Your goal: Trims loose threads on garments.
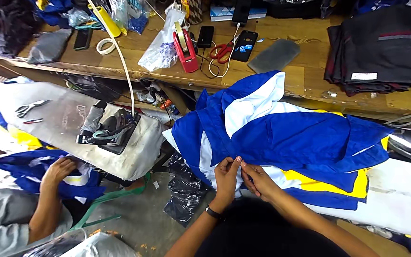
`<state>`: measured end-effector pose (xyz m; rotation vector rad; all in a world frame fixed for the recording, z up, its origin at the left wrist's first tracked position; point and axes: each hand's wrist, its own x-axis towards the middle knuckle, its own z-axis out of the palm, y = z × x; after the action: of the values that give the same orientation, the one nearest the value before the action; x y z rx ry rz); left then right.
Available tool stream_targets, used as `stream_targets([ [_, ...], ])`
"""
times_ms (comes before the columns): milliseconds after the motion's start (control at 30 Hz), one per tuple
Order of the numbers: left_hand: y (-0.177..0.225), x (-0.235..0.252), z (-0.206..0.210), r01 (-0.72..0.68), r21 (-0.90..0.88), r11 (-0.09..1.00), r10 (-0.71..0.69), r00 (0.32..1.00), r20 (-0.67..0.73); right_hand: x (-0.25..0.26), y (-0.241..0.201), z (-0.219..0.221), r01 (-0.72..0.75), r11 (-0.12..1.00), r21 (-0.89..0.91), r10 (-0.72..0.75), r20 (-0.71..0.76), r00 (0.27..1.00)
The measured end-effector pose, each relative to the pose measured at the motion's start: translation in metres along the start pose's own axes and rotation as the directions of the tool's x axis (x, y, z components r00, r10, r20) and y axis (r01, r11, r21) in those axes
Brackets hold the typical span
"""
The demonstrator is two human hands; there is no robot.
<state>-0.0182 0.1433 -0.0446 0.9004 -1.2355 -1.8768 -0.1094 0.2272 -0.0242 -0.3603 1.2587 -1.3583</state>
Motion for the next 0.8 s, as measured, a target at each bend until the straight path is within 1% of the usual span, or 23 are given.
stream_targets([
  [133,0.000,0.001,0.003,0.005,-0.042,0.999,-0.006,1.000,-0.022,0.000,0.003,0.003,0.010,1.000,0.016,-0.010,-0.006,1.000],
  [233,-0.001,0.001,0.002,0.012,-0.041,0.999,-0.013,1.000,-0.024,0.000,0.002,0.002,-0.009,1.000,0.017,0.009,-0.017,1.000],
  [300,-0.004,0.000,-0.003,-0.043,-0.003,0.999,0.043,0.999,0.007,-0.001,0.000,-0.001,-0.024,1.000,0.015,0.024,0.006,1.000],
  [400,-0.007,0.002,-0.008,-0.173,0.131,0.976,0.170,0.985,0.038,-0.001,-0.001,-0.002,-0.027,0.999,0.018,0.026,0.033,0.999],
  [467,-0.008,0.004,-0.011,-0.219,0.206,0.954,0.214,0.976,0.043,-0.001,-0.002,0.000,-0.032,0.999,0.023,0.031,0.028,0.999],
  [600,-0.006,0.001,-0.012,-0.201,0.238,0.950,0.194,0.980,0.053,0.001,-0.003,0.002,-0.034,0.999,0.038,0.033,0.018,0.999],
  [800,-0.008,0.001,-0.016,-0.194,0.167,0.967,0.181,0.979,0.094,0.001,-0.003,0.002,-0.051,0.998,0.040,0.050,0.006,0.999],
])
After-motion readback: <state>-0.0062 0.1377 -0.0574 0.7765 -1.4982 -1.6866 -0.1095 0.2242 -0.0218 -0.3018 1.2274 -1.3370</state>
